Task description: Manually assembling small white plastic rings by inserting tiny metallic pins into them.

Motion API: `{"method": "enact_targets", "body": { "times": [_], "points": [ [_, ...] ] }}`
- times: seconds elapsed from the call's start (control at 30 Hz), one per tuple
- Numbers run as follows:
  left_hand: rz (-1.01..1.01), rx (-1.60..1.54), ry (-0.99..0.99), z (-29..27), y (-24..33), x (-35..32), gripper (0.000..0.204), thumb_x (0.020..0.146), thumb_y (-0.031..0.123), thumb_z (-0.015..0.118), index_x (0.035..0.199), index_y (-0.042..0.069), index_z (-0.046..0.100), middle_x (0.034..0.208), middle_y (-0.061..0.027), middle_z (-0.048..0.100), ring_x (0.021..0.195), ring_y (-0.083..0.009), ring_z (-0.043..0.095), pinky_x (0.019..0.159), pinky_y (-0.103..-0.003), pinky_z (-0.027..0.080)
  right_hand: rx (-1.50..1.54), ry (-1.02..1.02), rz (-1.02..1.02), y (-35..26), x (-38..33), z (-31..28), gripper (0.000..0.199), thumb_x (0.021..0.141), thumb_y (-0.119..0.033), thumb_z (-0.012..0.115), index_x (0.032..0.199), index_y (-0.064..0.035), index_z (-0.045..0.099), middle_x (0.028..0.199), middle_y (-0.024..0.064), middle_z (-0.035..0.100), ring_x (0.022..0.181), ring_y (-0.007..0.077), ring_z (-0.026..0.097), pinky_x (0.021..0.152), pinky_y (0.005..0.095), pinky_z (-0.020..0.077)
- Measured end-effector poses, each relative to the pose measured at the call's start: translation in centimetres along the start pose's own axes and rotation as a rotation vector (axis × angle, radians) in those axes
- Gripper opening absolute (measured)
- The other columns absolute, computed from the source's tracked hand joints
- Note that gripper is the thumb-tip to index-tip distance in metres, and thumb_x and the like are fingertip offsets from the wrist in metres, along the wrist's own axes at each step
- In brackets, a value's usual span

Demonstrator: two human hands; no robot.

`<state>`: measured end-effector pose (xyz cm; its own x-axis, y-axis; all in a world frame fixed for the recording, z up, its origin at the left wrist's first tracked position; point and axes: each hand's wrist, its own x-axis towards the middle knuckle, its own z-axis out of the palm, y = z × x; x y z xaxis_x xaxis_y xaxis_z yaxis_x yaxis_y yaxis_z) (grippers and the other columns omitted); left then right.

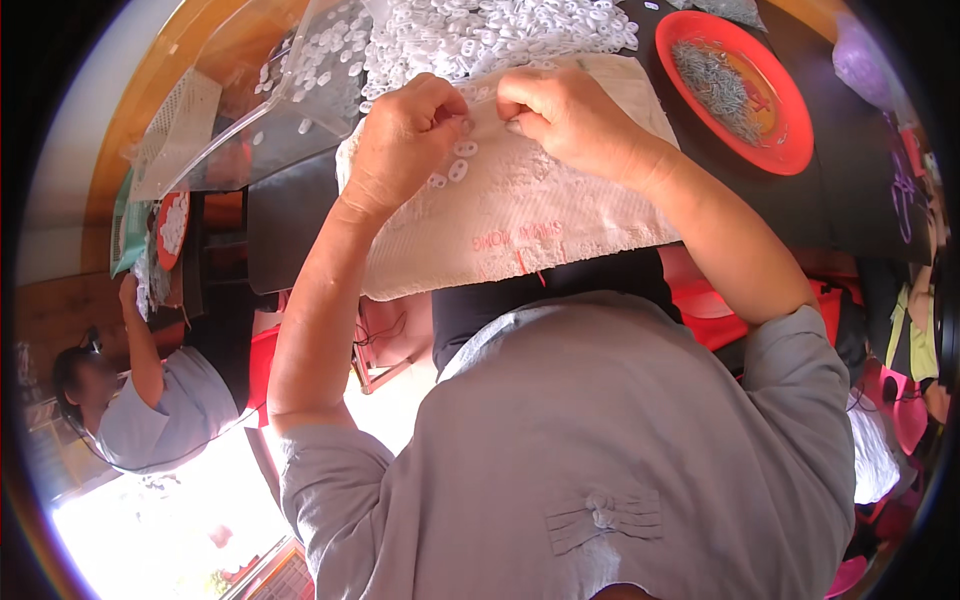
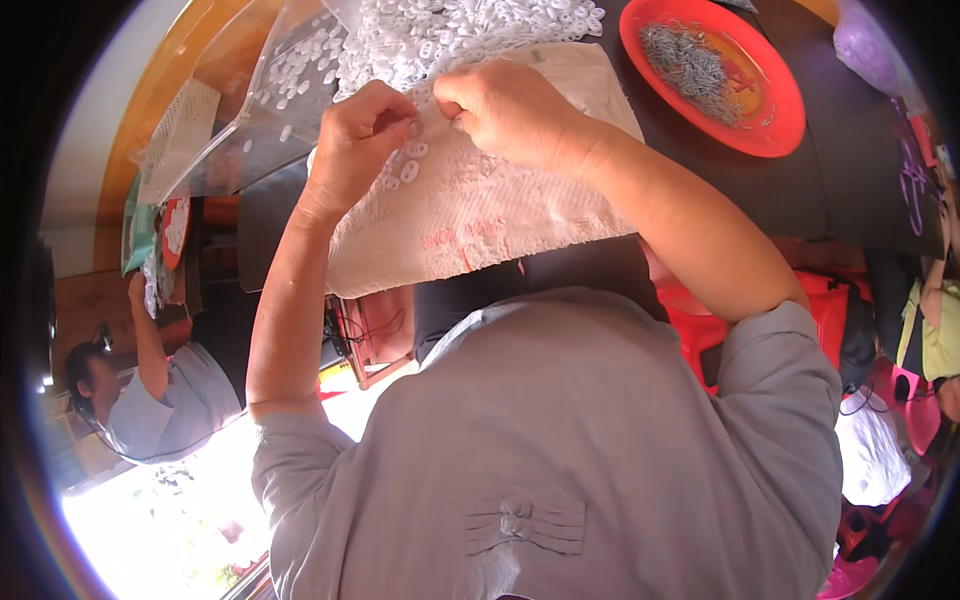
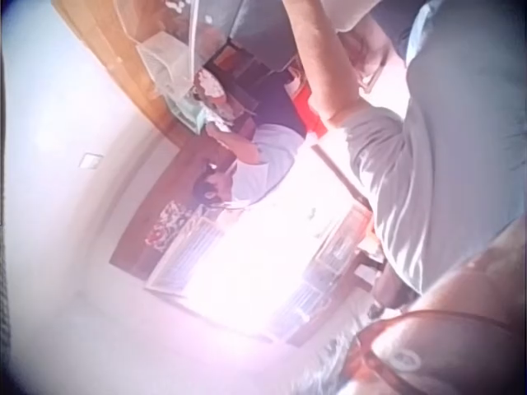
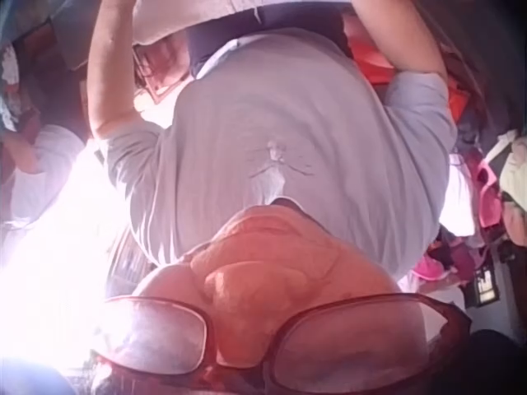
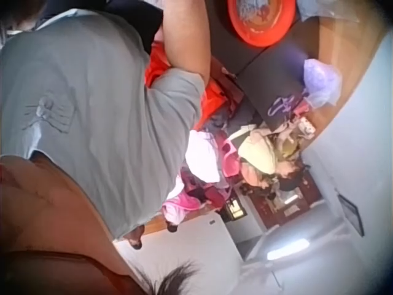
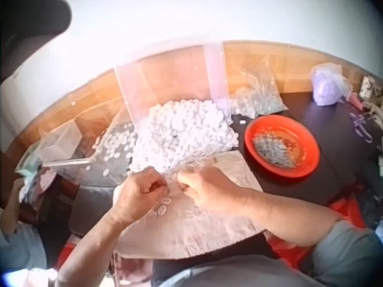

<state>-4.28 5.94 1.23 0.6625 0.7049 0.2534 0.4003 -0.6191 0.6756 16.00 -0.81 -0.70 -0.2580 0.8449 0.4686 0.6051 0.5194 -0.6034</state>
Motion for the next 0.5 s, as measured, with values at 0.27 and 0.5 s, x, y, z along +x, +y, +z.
{"method": "enact_targets", "body": {
  "times": [0.27,0.5],
  "points": [
    [0.041,0.082,0.086,0.0,-1.9,1.7,0.016,0.075,0.012,0.072,0.085,0.001,0.065,0.080,-0.0094,0.061,0.074,-0.0259,0.062,0.068,-0.034,0.049,-0.146,0.056,-0.001,0.4,-0.2,0.4,0.006,0.080,-0.001,0.055,0.084,-0.0021,0.051,0.083,0.0123,0.060,0.076,0.0340,0.060,0.065,0.0426,0.0446],
    [0.021,0.364,0.151,1.1,-0.9,3.6,0.027,0.072,0.026,0.073,0.087,0.004,0.069,0.084,-0.0126,0.063,0.076,-0.0299,0.063,0.069,-0.039,0.050,-0.118,0.126,0.018,0.5,-0.2,0.9,0.009,0.079,0.001,0.055,0.087,-0.0021,0.055,0.086,0.0122,0.063,0.077,0.0327,0.062,0.068,0.0406,0.0469]
  ]
}}
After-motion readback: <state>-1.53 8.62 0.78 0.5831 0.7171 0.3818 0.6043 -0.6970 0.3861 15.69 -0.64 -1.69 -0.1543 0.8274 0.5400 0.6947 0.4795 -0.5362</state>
